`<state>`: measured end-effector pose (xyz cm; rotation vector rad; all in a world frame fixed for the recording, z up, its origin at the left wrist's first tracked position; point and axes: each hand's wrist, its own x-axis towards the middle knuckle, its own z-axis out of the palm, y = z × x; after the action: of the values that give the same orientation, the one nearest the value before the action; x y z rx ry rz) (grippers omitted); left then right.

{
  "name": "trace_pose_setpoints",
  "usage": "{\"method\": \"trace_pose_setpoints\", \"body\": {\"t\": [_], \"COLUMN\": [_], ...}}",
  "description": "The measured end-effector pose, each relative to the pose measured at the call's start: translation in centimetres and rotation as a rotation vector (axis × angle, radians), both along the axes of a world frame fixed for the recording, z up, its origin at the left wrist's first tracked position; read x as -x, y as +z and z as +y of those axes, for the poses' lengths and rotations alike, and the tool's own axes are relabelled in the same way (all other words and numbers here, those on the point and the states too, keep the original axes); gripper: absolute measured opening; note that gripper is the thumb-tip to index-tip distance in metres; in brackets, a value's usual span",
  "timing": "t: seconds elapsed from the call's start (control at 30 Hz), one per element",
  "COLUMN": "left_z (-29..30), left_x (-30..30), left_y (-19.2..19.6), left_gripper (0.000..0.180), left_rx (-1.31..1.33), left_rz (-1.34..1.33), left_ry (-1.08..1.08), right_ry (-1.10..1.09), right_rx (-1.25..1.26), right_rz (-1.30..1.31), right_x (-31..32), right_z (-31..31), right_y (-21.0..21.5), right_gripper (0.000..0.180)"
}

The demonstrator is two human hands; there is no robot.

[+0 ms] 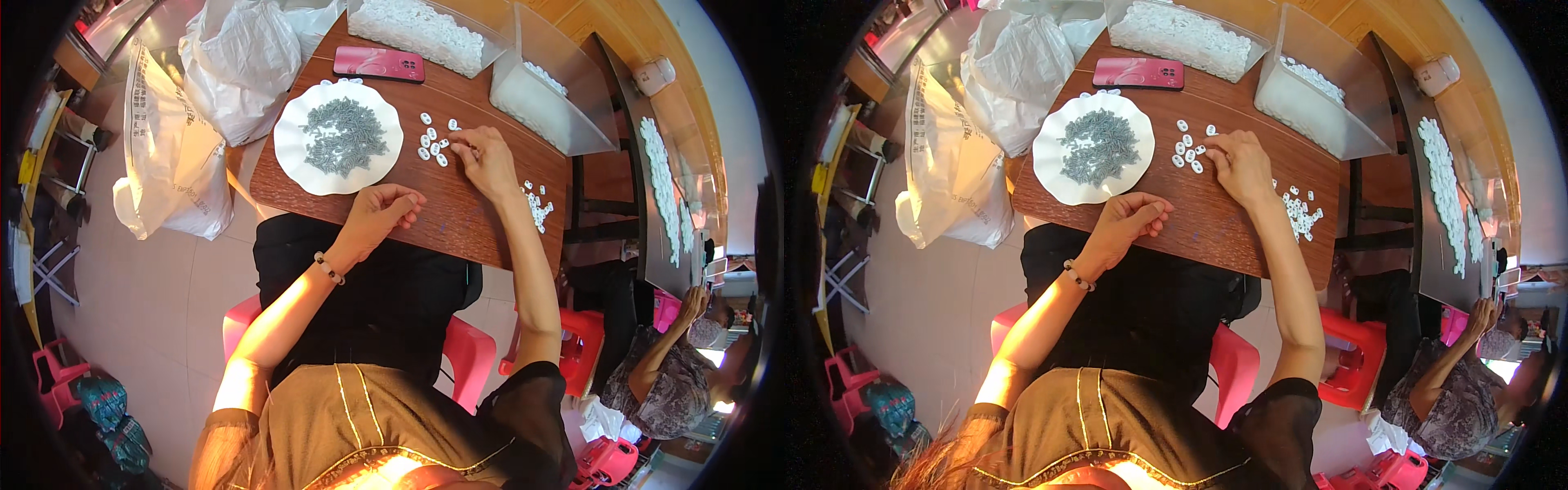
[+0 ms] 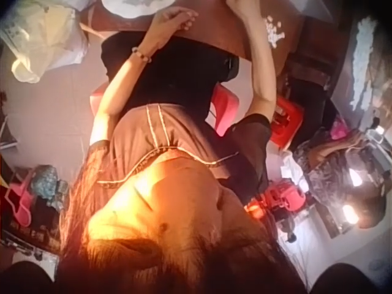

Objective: Assembling small white plastic components by hand at a table.

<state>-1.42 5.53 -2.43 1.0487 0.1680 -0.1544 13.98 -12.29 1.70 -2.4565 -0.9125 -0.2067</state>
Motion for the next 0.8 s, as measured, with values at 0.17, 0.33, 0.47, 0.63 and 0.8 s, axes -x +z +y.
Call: {"method": "trace_pose_setpoints", "body": {"t": [0.17, 0.33, 0.47, 0.63, 0.8], "left_z": [-0.2, -0.1, -0.3, -0.4, -0.9], "left_x": [0.1, 0.0, 0.0, 0.5, 1.2], "left_y": [0.0, -0.1, -0.3, 0.1, 1.9], "left_gripper": [0.019, 0.019, 0.019, 0.019, 0.015], "left_rx": [-0.004, -0.021, -0.02, -0.072, -0.201], "left_rz": [-0.003, -0.005, -0.018, -0.054, -0.139], "left_ry": [-0.003, -0.007, 0.007, 0.004, -0.009], "right_ry": [0.033, 0.029, -0.065, -0.076, -0.107], "right_rx": [0.107, 0.072, -0.038, -0.257, -0.349], "right_rz": [-0.054, -0.078, -0.055, 0.165, 0.377], "right_x": [-0.6, -0.8, -0.6, 1.0, 3.8], "right_z": [0.7, 0.9, 0.7, -0.3, -1.2], "right_y": [-1.1, -1.6, -2.0, -1.4, -0.1], "right_gripper": [0.019, 0.013, 0.013, 0.015, 0.014]}}
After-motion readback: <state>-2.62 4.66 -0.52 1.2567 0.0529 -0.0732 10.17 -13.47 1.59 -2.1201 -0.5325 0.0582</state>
